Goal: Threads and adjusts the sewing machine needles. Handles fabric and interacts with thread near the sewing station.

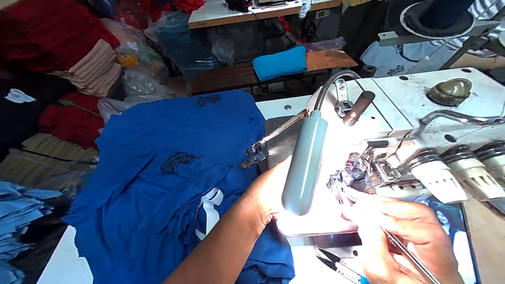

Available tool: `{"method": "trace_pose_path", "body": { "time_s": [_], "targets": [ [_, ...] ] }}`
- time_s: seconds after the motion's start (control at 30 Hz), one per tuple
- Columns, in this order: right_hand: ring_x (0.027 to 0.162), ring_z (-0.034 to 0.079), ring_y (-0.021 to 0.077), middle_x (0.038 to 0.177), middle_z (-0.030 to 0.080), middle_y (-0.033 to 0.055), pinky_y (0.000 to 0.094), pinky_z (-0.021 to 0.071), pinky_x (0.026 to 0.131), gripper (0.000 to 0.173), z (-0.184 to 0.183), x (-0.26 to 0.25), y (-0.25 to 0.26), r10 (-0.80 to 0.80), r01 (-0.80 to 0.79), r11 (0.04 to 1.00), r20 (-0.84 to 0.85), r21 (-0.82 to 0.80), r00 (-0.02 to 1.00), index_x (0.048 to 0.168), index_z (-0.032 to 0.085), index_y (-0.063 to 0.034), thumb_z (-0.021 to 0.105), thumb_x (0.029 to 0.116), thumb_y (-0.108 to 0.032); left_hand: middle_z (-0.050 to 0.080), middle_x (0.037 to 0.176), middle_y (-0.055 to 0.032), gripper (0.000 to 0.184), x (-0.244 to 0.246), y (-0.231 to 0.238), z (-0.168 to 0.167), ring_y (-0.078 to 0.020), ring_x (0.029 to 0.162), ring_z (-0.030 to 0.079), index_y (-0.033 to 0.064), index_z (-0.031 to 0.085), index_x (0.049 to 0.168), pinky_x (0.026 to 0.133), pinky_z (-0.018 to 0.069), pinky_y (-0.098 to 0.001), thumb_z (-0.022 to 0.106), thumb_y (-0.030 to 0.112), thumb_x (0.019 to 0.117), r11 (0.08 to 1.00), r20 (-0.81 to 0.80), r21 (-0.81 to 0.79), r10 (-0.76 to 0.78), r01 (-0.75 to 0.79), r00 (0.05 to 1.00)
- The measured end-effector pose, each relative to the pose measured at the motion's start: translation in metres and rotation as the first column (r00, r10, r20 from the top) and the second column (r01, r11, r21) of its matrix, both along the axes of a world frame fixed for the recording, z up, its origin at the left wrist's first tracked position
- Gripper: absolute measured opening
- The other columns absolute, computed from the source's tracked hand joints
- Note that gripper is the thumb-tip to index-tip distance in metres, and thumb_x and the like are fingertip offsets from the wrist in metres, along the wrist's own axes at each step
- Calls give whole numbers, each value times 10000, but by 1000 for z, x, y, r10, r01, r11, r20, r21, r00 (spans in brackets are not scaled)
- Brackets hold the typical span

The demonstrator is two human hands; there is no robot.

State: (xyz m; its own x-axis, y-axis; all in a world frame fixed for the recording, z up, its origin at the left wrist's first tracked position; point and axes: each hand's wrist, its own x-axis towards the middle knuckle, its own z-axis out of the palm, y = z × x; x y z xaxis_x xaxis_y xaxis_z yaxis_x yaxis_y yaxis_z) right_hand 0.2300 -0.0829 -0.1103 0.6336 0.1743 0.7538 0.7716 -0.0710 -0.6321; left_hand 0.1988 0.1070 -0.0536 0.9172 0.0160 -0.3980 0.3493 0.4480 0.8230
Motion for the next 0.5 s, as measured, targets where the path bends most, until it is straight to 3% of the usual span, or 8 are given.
{"method": "trace_pose_path", "body": {
  "time_s": [0.17,0.33,0.5],
  "targets": [
    [968,698,88,991,685,-39,227,613,800,72,-1,0,0,2,-2,1000,-5,6,1000,910,601,-165,640,923,-106,574,659,-41,111,2,-6,1,-58,513,573,52,580,981,471,502,-175,484,25,1030,994,-39,-111,-20,16,999],
    [964,697,84,984,681,-43,226,614,798,79,-1,0,0,2,-2,1000,-6,9,1000,903,592,-164,637,917,-100,587,670,-37,126,3,-5,-6,-64,544,591,52,608,969,500,514,-181,506,55,1043,996,-68,-89,-5,-2,998],
    [992,695,86,1011,682,-42,223,613,810,71,-1,-1,0,3,-3,1000,-9,8,1000,927,589,-167,636,923,-114,558,639,-27,159,-1,-4,-2,-44,500,562,46,590,989,464,490,-157,448,53,1060,998,-1,-40,-49,48,999]
  ]
}}
